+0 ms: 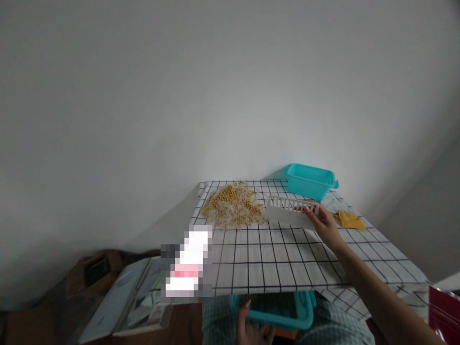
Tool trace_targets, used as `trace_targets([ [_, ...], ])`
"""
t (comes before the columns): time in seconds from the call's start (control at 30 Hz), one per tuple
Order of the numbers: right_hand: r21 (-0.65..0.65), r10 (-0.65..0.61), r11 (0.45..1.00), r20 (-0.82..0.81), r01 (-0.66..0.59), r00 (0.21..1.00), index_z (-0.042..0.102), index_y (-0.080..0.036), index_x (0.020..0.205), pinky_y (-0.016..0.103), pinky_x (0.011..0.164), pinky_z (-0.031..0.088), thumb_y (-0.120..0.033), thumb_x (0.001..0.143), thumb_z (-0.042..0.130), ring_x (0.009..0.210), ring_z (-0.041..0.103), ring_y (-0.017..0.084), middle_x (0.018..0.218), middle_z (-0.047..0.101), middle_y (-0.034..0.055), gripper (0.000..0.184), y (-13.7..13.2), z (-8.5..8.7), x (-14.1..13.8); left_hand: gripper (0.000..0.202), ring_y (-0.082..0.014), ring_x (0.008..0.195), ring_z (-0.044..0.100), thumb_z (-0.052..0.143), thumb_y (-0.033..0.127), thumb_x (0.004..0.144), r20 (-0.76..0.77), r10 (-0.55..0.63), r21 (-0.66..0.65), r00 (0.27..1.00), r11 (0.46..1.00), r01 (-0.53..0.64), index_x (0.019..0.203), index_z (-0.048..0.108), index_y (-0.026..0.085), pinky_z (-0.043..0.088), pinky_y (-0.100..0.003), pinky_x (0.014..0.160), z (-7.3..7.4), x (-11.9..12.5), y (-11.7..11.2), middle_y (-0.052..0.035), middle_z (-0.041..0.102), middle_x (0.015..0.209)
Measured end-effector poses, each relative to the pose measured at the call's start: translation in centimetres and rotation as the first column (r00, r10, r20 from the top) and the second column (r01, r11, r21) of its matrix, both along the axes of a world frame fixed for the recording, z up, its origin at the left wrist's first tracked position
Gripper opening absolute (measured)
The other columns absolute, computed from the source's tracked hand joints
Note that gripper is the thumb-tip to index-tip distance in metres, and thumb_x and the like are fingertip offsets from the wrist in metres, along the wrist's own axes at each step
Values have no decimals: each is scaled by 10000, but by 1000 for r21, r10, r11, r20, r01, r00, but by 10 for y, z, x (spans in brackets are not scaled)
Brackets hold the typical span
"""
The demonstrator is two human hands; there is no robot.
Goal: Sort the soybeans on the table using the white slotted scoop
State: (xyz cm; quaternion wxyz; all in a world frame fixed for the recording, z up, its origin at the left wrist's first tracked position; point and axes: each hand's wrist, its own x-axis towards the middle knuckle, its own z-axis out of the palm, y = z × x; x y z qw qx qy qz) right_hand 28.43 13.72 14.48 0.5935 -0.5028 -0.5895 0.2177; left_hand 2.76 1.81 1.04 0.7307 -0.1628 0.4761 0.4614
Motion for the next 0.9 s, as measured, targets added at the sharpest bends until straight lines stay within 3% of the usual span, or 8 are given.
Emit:
trace_targets([
  [0.23,-31,37,999,-47,-39,998,642,-224,1079,344,749,539,-482,868,587,908,660,235,1035,708,70,338,-2,-4,-3,218,-257,658,656,667,349,683,19,54,9,998,998,-54,867,589,261,497,-385,588,6,0,-1,-46,677,743],
  [0.5,-51,57,997,-129,-64,990,630,-240,1080,344,753,522,-448,877,589,890,649,226,1026,703,54,293,-1,-12,0,207,-248,636,657,662,343,692,25,51,20,998,998,-52,860,580,255,492,-377,562,0,0,-2,-44,689,745],
  [0.9,-25,-20,1000,-96,18,995,627,-276,1108,341,756,504,-461,884,571,957,631,251,1068,693,45,296,1,-19,9,225,-225,610,650,635,398,720,-24,4,85,1000,996,-2,866,561,244,496,-369,578,1,0,-4,-38,673,709],
])
